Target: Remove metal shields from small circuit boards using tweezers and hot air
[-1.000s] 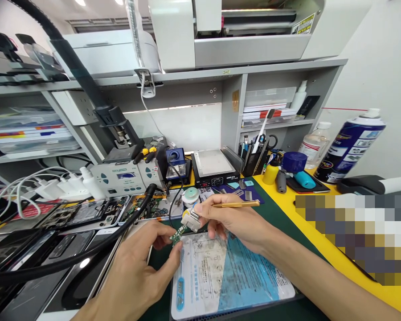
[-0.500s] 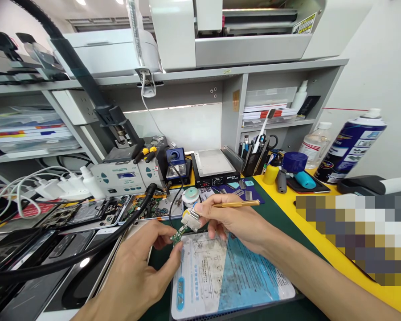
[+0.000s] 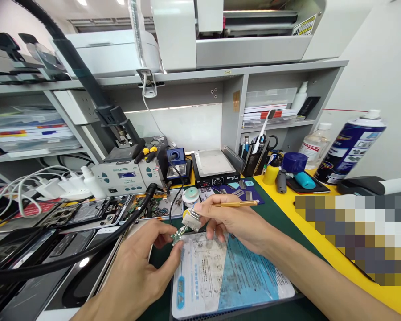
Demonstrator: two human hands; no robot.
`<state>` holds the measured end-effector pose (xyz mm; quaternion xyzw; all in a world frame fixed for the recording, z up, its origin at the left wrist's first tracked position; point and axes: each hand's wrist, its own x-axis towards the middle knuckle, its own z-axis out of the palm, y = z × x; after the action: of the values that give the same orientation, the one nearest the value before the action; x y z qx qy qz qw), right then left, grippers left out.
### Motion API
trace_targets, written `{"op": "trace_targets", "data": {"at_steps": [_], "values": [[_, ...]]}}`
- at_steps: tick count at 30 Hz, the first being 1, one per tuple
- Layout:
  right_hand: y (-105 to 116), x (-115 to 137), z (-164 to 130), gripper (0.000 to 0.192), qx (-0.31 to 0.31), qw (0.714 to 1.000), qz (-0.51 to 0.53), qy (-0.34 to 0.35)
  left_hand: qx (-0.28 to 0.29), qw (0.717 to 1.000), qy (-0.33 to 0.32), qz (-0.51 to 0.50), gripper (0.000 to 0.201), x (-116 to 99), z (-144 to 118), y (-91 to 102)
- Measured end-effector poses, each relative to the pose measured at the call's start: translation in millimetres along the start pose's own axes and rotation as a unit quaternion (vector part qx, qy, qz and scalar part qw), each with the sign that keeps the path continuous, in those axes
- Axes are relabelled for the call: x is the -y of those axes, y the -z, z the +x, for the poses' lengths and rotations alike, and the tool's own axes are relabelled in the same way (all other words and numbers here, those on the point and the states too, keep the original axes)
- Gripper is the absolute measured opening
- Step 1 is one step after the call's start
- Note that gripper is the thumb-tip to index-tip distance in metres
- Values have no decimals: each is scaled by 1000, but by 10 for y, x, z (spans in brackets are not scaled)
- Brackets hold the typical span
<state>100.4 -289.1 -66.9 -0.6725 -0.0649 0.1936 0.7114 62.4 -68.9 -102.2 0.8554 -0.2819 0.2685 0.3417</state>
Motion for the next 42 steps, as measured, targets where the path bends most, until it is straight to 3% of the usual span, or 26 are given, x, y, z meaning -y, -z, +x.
{"op": "trace_targets", "data": {"at_steps": [6,29,42], "values": [[-6,-3,-11,43,2,1000,3,-2,6,1000,0,5,15,-6,16,12],[-18,-17,-17,45,-1,1000,2,8,35,999,15,8,15,-10,-27,4],[12,-65,-2,42,-43,998,-17,38,32,999,20,5,11,-14,-22,-21]]}}
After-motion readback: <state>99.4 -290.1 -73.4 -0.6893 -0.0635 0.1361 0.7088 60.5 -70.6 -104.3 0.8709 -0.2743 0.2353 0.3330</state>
